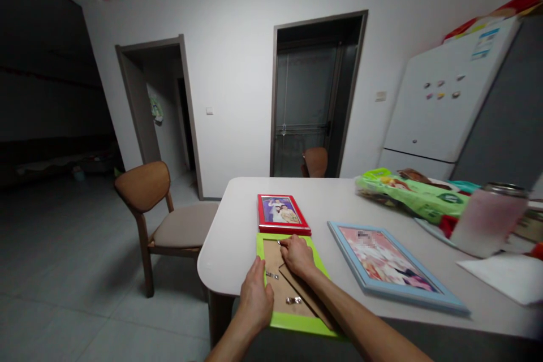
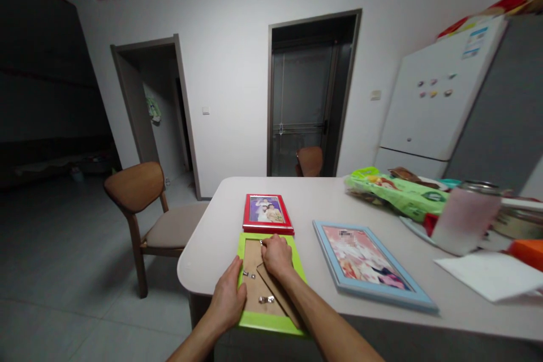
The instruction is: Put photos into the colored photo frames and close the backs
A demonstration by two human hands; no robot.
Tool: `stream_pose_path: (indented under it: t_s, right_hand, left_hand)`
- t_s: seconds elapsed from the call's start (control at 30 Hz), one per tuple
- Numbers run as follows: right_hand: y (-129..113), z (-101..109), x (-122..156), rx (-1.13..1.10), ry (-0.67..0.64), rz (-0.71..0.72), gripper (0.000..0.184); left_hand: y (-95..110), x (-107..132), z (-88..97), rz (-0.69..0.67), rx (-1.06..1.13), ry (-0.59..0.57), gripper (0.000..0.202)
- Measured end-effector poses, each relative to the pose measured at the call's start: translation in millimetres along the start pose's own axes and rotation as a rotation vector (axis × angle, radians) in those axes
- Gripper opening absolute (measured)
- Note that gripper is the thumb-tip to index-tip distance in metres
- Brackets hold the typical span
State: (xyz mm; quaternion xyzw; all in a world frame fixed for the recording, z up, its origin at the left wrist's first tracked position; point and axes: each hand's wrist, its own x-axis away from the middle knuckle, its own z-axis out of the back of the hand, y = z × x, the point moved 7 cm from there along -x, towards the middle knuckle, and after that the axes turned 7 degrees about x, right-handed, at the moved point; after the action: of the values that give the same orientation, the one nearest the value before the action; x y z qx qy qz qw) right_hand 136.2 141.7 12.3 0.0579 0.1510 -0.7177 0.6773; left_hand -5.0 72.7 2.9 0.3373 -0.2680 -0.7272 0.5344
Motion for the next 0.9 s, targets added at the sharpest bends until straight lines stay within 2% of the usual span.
stream_pose_path:
  t_s: [0.2, 0.37, 0.47, 0.6, 0.77, 0.9]
  right_hand:
    - [-2, -2, -1, -0.015, -0.033, 0.010, 0.029]
    - [-11, 11, 10, -0.062, -0.031, 0.074, 0.030]
    - [-20, 21, 28, -0.115, -0.021, 0.157, 0.031]
    - [-37, 22, 48, -0.258, -0.051, 0.304, 0.025]
    - [-42, 21, 44, -0.292, -0.020, 0.265, 0.018]
    - [-34, 33, 48, -0.361, -0.064, 0.302, 0.026]
  left_hand:
    - [-4, -2, -4.2, 0.008, 0.030, -0.015, 0.057]
    - [-4, -3, -4.2, 0.011, 0.036, 0.004, 0.059]
    - [-4, -4, -4.3, 0.014, 0.043, 0.011, 0.059]
    - [-5, -4, -5.1, 0.004, 0.058, 0.013, 0.058]
    - [-5, -4, -4.0, 0.003, 0.055, 0.006, 0.059]
    - [-4, -2, -3.4, 0.006, 0.050, 0.003, 0.058]
